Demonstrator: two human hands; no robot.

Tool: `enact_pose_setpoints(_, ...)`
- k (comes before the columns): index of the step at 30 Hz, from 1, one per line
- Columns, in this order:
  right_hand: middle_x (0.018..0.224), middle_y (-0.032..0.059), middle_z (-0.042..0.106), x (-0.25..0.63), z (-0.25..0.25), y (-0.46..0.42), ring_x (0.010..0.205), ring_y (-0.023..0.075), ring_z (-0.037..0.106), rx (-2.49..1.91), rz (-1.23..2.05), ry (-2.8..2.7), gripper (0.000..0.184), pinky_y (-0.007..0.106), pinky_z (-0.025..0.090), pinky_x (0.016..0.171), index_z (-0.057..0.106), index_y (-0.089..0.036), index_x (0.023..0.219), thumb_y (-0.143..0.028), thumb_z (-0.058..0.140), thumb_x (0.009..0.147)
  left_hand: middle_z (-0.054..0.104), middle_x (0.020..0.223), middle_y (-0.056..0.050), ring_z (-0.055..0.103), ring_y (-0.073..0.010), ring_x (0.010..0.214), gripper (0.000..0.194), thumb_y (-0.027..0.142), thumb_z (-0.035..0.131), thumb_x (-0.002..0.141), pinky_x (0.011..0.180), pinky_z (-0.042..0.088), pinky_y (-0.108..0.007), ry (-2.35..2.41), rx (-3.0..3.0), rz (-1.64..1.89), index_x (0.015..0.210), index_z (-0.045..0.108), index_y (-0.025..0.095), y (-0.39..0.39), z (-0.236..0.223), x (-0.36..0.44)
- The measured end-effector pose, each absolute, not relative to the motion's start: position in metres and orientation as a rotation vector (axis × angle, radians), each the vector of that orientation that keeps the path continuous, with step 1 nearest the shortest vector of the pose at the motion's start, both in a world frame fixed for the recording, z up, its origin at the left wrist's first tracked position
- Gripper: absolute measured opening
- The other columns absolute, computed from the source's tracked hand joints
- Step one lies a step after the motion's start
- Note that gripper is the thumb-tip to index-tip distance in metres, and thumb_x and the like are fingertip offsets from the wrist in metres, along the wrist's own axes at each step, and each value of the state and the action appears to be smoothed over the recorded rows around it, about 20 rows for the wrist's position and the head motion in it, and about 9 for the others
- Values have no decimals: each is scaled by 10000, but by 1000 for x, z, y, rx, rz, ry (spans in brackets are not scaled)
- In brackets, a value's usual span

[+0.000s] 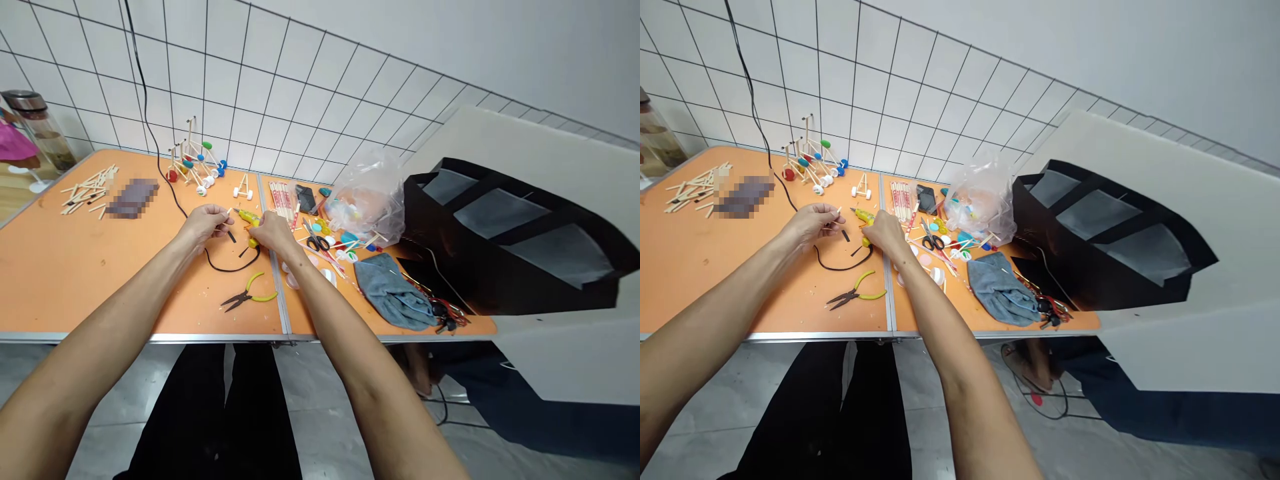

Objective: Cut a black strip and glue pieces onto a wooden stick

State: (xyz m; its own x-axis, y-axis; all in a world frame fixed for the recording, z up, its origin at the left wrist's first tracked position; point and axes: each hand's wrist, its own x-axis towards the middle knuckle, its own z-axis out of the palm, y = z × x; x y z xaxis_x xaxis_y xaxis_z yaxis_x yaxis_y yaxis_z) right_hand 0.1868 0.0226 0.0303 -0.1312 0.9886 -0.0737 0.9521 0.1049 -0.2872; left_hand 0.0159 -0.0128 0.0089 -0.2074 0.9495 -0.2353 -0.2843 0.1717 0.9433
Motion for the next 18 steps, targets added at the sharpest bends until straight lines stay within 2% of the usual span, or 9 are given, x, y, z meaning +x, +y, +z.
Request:
enact_pose_setpoints(4,1223,187,814,190,28,16,1127,338,756,-1967,358,-2159,271,349,517,802,713,-170,1191,-278,664,947,775,764,-43,671,-110,585,249,40,844,780,585,510,-217,1259,760,1342,680,659,173,-12,5,19)
enact_pose_setpoints(8,1218,181,812,192,28,8,1136,328,756,-1962,315,-2160,242,342,517,815,697,-176,1176,-259,646,954,729,703,-29,679,-125,608,270,18,861,773,603,521,-230,1243,794,1300,639,683,169,-13,3,25)
enact_pose_setpoints(15,1339,235,781,187,30,6,1223,375,757,-2027,370,-2220,418,366,535,830,644,-157,1316,-289,711,926,697,645,-30,672,-113,600,301,-13,843,803,614,510,-217,1211,791,1285,603,693,155,-14,1,28)
enact_pose_setpoints(18,1355,243,775,186,32,6,1257,390,751,-2050,392,-2194,430,379,546,853,642,-155,1325,-280,713,921,698,649,-32,684,-124,623,296,9,842,817,618,521,-222,1213,781,1280,614,688,160,-13,0,27)
